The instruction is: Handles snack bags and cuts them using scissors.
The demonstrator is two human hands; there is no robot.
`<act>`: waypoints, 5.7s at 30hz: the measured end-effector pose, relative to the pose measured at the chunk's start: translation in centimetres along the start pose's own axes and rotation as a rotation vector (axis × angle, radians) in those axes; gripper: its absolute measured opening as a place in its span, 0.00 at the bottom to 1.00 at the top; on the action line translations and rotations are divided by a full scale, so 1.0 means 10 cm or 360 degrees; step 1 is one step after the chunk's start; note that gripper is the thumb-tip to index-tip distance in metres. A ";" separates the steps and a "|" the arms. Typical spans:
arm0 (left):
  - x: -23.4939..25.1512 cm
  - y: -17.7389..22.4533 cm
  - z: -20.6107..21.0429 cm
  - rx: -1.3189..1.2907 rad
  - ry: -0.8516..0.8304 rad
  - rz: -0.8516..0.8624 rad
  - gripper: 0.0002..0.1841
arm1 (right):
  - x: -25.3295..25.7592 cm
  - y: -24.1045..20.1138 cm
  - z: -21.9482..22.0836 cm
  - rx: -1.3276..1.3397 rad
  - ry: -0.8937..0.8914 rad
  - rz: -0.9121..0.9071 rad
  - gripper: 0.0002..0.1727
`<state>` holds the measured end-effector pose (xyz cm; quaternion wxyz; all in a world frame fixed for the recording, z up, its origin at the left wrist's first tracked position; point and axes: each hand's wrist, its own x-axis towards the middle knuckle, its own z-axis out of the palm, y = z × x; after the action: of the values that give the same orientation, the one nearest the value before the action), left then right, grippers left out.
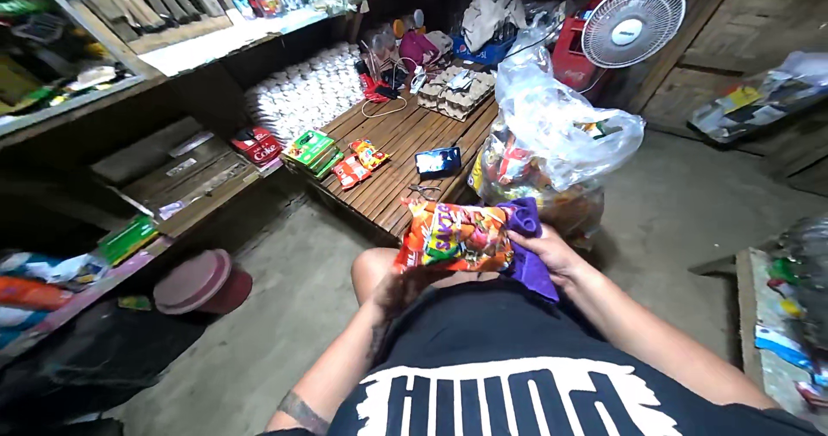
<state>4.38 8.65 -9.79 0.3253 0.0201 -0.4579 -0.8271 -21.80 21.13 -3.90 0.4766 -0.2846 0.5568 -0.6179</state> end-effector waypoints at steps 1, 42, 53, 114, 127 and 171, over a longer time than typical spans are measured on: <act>-0.03 0.04 -0.09 -0.0084 -0.0136 -0.0022 0.42 | -0.04 -0.01 -0.08 -0.0076 -0.0032 -0.0042 0.26; 0.26 -0.35 0.64 0.0091 0.1017 -0.0558 0.15 | 0.36 0.02 0.26 -0.2056 -0.0115 -0.0676 0.28; 0.24 -0.40 0.59 0.0165 0.0971 -0.0635 0.14 | 0.46 0.13 0.27 -0.2057 -0.0371 -0.0936 0.27; 0.27 -0.38 0.58 0.0173 0.0761 -0.0583 0.16 | 0.35 0.04 -0.57 -0.1202 0.0312 -0.0419 0.23; 0.19 -0.35 0.54 0.0139 0.0759 -0.0523 0.14 | 0.40 -0.13 -1.01 -0.0314 0.0784 -0.0421 0.30; 0.19 -0.54 0.47 0.0972 0.0316 -0.0073 0.16 | 0.30 0.25 0.26 -0.1858 -0.0497 -0.1845 0.25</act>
<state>-1.49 13.14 -10.75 0.3286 0.2076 -0.6504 -0.6526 -19.96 17.49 -6.24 -0.0690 -0.8094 0.4802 -0.3309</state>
